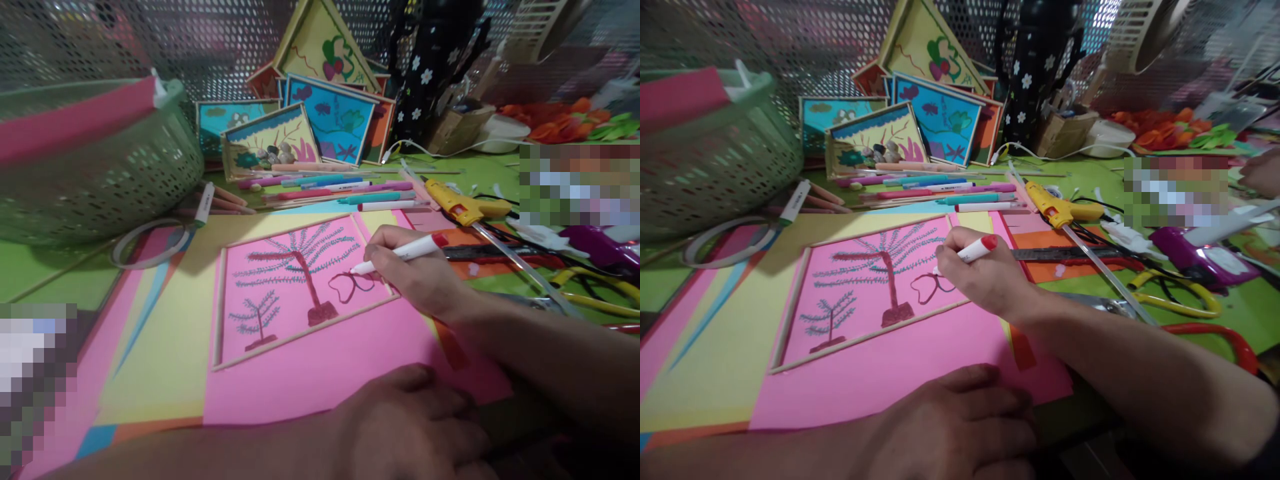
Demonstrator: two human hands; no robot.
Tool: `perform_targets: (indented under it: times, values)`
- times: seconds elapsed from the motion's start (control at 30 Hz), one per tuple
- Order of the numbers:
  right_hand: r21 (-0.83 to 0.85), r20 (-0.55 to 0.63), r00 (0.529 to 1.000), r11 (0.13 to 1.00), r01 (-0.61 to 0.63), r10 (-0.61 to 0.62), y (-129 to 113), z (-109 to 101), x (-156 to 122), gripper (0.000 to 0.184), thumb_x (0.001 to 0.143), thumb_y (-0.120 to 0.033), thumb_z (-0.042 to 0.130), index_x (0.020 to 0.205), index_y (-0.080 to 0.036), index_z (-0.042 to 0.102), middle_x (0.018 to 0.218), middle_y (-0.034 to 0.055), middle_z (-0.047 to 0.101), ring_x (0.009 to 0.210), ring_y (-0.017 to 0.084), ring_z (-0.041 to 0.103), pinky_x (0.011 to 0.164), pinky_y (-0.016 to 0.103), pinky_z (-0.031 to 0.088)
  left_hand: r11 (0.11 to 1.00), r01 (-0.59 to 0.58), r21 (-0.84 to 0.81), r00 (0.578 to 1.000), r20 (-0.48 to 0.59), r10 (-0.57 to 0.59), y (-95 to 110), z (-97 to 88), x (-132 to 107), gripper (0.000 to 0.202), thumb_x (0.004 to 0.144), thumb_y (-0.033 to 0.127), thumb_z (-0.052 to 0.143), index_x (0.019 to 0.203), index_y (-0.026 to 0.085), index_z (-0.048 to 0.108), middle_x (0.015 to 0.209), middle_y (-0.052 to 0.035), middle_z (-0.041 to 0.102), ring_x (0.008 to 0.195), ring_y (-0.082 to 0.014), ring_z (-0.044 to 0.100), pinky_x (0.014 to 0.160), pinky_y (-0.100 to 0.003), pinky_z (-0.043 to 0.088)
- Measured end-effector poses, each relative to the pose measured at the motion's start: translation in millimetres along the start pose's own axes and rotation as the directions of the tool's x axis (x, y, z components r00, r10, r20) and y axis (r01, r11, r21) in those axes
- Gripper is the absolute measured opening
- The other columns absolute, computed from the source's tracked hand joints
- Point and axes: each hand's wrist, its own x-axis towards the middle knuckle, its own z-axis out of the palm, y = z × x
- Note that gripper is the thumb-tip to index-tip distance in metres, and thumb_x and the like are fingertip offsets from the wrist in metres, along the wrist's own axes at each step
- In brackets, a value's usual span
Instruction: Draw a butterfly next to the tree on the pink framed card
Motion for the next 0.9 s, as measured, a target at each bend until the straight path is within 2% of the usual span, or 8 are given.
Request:
perform_targets:
  times: [0.13, 0.33, 0.47, 0.6, 0.77, 0.9]
  values:
    - [-0.017, 0.01, 1.0, 1.0, -0.02, 0.02, 1.5, 1.5, 0.4, 0.025, 0.077, -0.032, 0.05, 0.055, -0.021, 0.046, 0.048, -0.0048, 0.045, 0.049, 0.009, 0.043, 0.047, 0.024, 0.033, 1.0, 0.01, 0.022, 0.999, 0.037, -0.011, 0.3, -2.8, 2.9, 0.023, 0.099, 0.04, 0.05, 0.097, 0.024, 0.067, 0.107, 0.0122, 0.072, 0.107, -0.0093, 0.062, 0.083, -0.026, 0.046]
    - [-0.014, 0.035, 0.999, 0.999, -0.031, 0.031, 3.3, 1.6, -0.1, 0.025, 0.079, -0.033, 0.051, 0.058, -0.021, 0.047, 0.05, -0.0046, 0.047, 0.049, 0.009, 0.042, 0.047, 0.024, 0.031, 0.999, -0.011, 0.033, 0.999, -0.033, 0.012, 0.2, -1.9, 0.6, 0.018, 0.097, 0.038, 0.054, 0.096, 0.026, 0.067, 0.108, 0.012, 0.072, 0.106, -0.0095, 0.061, 0.084, -0.027, 0.045]
    - [0.009, 0.076, 0.997, 1.0, -0.022, 0.022, 2.4, 0.7, -1.2, 0.023, 0.079, -0.034, 0.053, 0.06, -0.02, 0.049, 0.053, -0.0044, 0.049, 0.048, 0.008, 0.041, 0.045, 0.024, 0.03, 1.0, -0.002, 0.019, 1.0, -0.027, 0.002, 1.0, -0.1, 2.0, 0.021, 0.098, 0.038, 0.052, 0.095, 0.024, 0.068, 0.104, 0.0119, 0.073, 0.104, -0.0095, 0.062, 0.082, -0.026, 0.046]
    - [0.085, 0.039, 0.999, 0.996, 0.014, -0.017, 2.9, 0.3, -0.8, 0.021, 0.078, -0.034, 0.052, 0.062, -0.02, 0.049, 0.054, -0.004, 0.05, 0.052, 0.009, 0.044, 0.049, 0.024, 0.034, 0.999, -0.005, 0.034, 0.999, -0.042, 0.006, 0.8, 0.8, 2.4, 0.026, 0.1, 0.039, 0.048, 0.091, 0.025, 0.068, 0.103, 0.0115, 0.073, 0.105, -0.0105, 0.061, 0.082, -0.027, 0.045]
    - [0.1, -0.009, 0.999, 0.994, 0.044, -0.044, 5.4, -0.4, 0.9, 0.022, 0.078, -0.032, 0.052, 0.059, -0.021, 0.047, 0.052, -0.0049, 0.046, 0.051, 0.009, 0.042, 0.049, 0.025, 0.035, 0.999, -0.001, 0.037, 0.999, -0.052, 0.003, -0.1, 1.6, -1.0, 0.022, 0.099, 0.039, 0.05, 0.098, 0.025, 0.067, 0.108, 0.0123, 0.072, 0.11, -0.0087, 0.059, 0.09, -0.025, 0.044]
    - [0.084, -0.011, 0.999, 0.995, 0.048, -0.047, 1.2, -2.7, 1.4, 0.022, 0.077, -0.032, 0.053, 0.059, -0.021, 0.047, 0.05, -0.0058, 0.043, 0.048, 0.009, 0.039, 0.049, 0.025, 0.035, 1.0, -0.003, 0.028, 0.999, -0.042, 0.004, -0.1, 1.5, 1.3, 0.023, 0.099, 0.039, 0.051, 0.096, 0.024, 0.068, 0.105, 0.012, 0.073, 0.106, -0.0082, 0.062, 0.085, -0.025, 0.046]
